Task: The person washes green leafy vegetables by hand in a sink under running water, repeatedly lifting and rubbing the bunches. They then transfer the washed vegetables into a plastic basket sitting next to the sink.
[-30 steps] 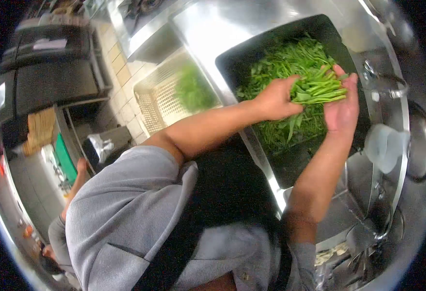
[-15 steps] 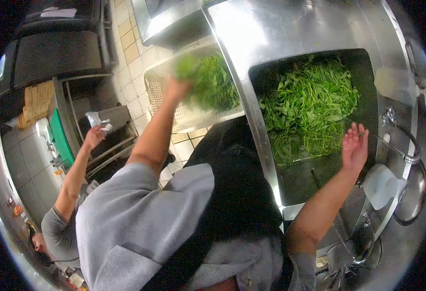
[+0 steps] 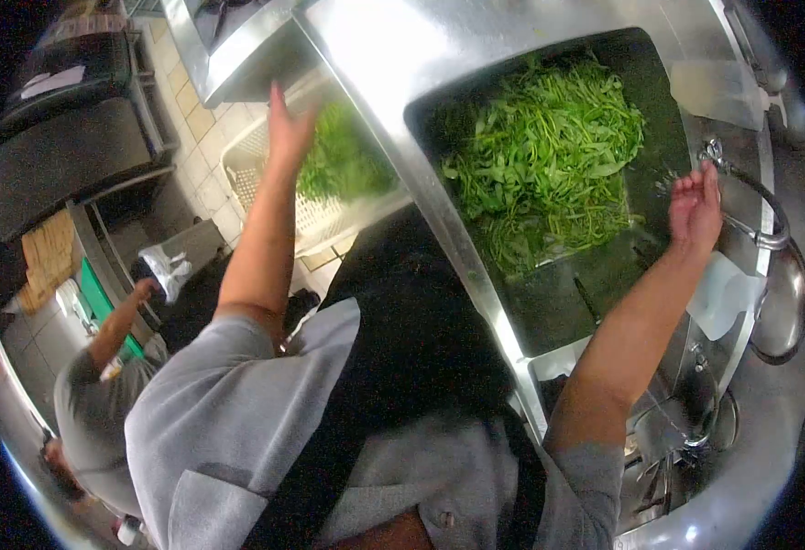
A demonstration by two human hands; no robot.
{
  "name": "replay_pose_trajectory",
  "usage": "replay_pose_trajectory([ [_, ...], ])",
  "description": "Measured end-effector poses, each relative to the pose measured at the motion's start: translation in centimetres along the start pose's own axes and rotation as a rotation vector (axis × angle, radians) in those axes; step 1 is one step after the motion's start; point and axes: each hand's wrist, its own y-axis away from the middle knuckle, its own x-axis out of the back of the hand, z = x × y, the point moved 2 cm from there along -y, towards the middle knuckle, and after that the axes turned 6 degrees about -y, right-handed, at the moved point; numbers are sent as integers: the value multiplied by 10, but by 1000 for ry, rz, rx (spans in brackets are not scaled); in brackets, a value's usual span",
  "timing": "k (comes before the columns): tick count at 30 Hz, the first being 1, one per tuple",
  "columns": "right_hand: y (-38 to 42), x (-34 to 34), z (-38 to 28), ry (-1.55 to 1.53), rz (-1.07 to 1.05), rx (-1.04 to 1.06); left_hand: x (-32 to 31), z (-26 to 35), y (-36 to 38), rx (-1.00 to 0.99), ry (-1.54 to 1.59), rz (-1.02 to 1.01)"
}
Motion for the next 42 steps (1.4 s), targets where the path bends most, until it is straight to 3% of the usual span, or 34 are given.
replay_pose_trajectory([
  [3, -6, -12, 11, -103, -130, -31, 4, 82, -30, -221, 84, -5],
  [4, -8, -4, 8, -56, 13, 37, -4, 101, -41, -337, 23, -37],
  [5, -9, 2, 7, -6, 154, 106, -16, 116, -37, -248, -50, 87],
  [6, -7, -12, 11, -5, 144, 102, -24, 132, -35, -164, -119, 213],
  [7, 3, -41, 17, -3, 197, 119, -17, 151, -29, -161, -118, 217],
  [9, 11, -48, 17, 3, 255, 155, -2, 191, -15, -67, -438, 83],
  [10, 9, -34, 26, 305, 294, 23, -8, 195, -12, -79, -426, 81],
  [11, 9, -20, 33, 606, 337, -112, -18, 201, -8, -168, -458, -49],
  [12, 11, -13, 43, 677, 394, -141, -27, 206, -4, -256, -490, -179],
  [13, 11, -13, 57, 744, 448, -168, -23, 216, 5, -310, -567, -163],
  [17, -1, -4, 105, 854, 352, -180, -31, 215, 6, -337, -569, -64],
  [20, -28, -10, 135, 1136, 297, -153, -29, 222, 10, -330, -585, -49],
  [22, -51, -13, 148, 1183, 188, 60, -30, 225, 7, -321, -595, -57],
  [26, -111, 6, 163, 1307, 104, 71, -37, 219, 0, -304, -629, -64],
  [28, -132, 3, 160, 1680, 41, 140, -38, 222, -2, -300, -639, -55],
  [33, -155, 16, 156, 2044, 162, 132, -37, 228, -3, -268, -629, -84],
  [35, -167, 57, 174, 2039, 127, -32, -36, 226, -4, -274, -625, -74],
  [36, -164, 44, 174, 2036, 115, -35, -37, 224, -5, -264, -631, -75],
  [38, -149, 7, 162, 2081, 225, -245, -41, 219, -6, -303, -624, -34],
  [42, -186, 56, 161, 2008, 200, -387, -43, 213, -6, -301, -626, -60],
])
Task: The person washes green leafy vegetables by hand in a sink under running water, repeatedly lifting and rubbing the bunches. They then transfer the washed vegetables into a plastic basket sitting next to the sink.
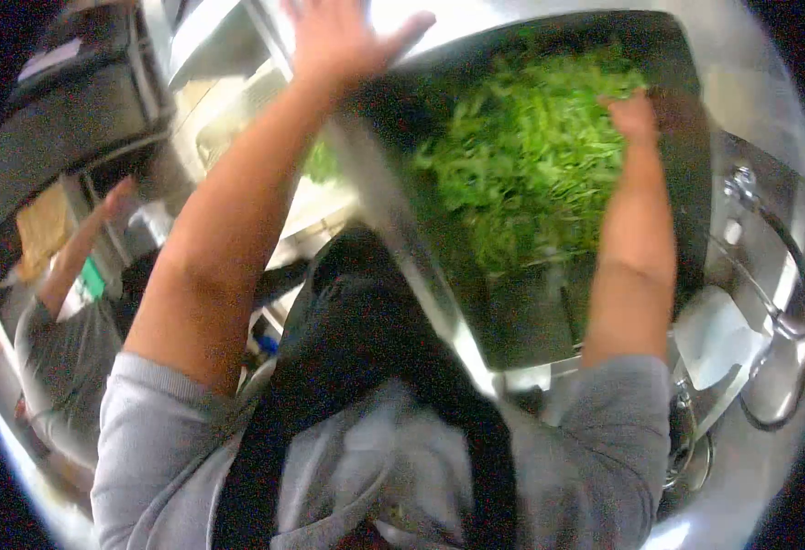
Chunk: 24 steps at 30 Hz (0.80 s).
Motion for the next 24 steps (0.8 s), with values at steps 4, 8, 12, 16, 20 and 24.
replay_pose_trajectory([
  [4, -27, -15, 15, 99, 11, 126, -1, -6, 3, 4, 69, 12],
  [8, -4, 2, 5, 28, -177, 76, 5, -7, 6, -18, 88, 49],
  [12, 5, 7, -7, 254, -51, 111, 3, -9, 7, -28, 69, 49],
  [16, 23, 2, -13, 105, 12, 359, 3, -10, 7, -23, 58, 32],
  [20, 44, 2, -23, -343, 82, 227, 1, -10, 6, -35, 65, 42],
  [24, 8, 22, 8, -620, -128, 89, 5, -3, 3, -43, 71, 83],
])
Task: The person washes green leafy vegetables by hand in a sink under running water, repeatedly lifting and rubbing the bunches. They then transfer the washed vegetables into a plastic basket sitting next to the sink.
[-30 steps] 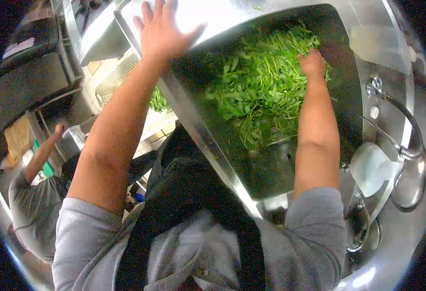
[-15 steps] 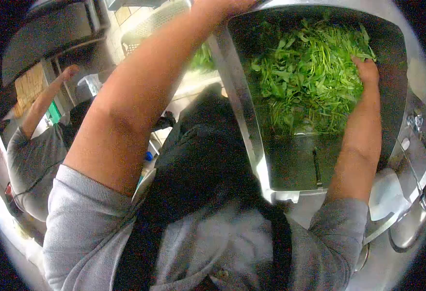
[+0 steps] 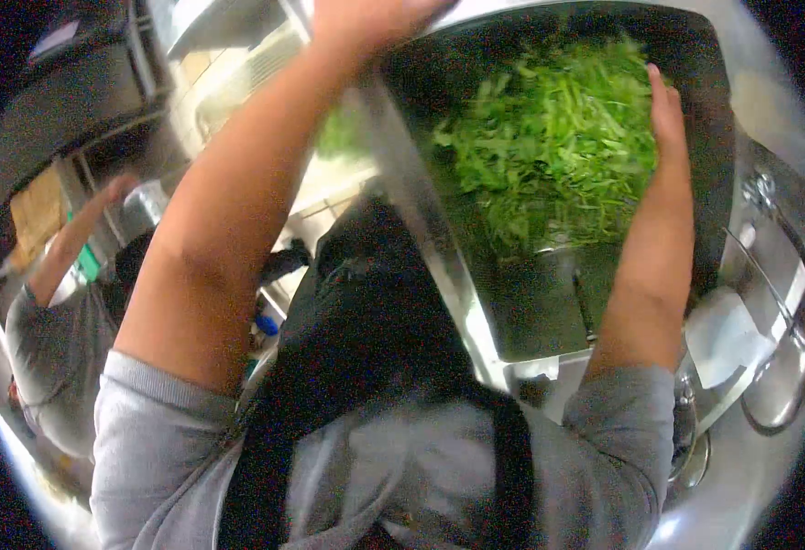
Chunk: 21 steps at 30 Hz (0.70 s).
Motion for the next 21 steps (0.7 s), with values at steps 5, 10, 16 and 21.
replay_pose_trajectory([
  [5, 18, -8, -40, 267, 138, 0, -10, 0, -4, 26, -84, 4],
  [10, 23, -42, -62, 511, -58, 93, -1, 6, -3, 41, -84, -75],
  [16, 56, -60, -68, 1023, 268, 402, 4, 11, -1, 46, -102, -56],
  [21, 57, -34, -37, 411, 426, 592, -11, 2, -7, 41, -157, -65],
])
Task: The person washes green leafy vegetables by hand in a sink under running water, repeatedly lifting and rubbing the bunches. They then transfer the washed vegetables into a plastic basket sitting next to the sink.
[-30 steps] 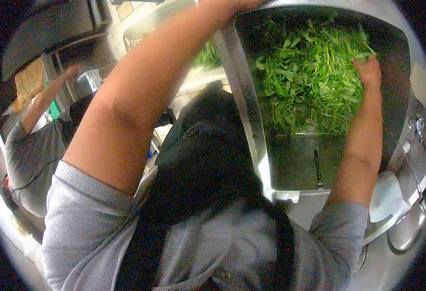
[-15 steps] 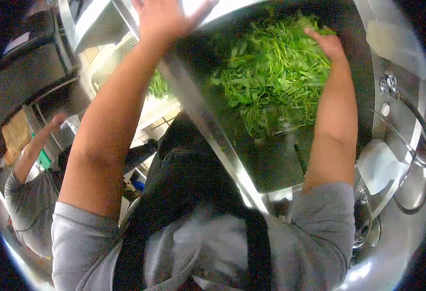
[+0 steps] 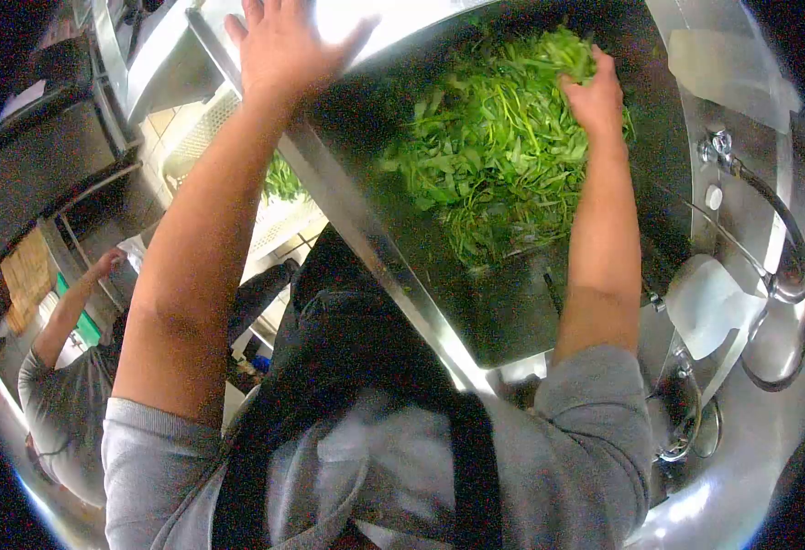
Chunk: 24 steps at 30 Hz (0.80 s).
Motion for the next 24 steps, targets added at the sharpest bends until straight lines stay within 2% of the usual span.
replay_pose_trajectory([
  [2, 5, 26, -6, -155, -6, -360, 11, 4, 2, 5, 27, -27],
  [3, 8, 26, 3, -152, -2, -362, 16, 6, 4, 14, 51, -55],
  [5, 13, 25, 29, -476, 166, -305, 19, 9, 6, 9, 49, -36],
  [6, 11, 28, 29, -582, 167, -305, 20, 9, 7, 10, 45, -18],
  [10, 17, 45, 24, -684, 158, -350, 20, 9, 5, 15, 42, -54],
  [13, 24, 50, 29, -807, 97, -475, 21, 11, 5, 16, 52, -64],
  [16, 19, 48, 32, -770, -4, -465, 20, 11, 6, 20, 67, -53],
  [18, 13, 46, 27, -541, -166, -417, 19, 10, 7, 22, 68, -45],
  [19, 8, 39, 31, -541, -165, -416, 20, 11, 7, 21, 69, -44],
  [21, -8, 19, 40, -185, -274, -237, 22, 11, 7, 22, 72, -65],
  [22, -16, 15, 24, -115, -367, -246, 22, 11, 6, 23, 71, -63],
  [23, -19, 11, 7, -117, -367, -244, 22, 12, 6, 28, 57, -65],
  [24, -18, 14, -26, 141, -365, -303, 22, 12, 7, 32, 43, -70],
])
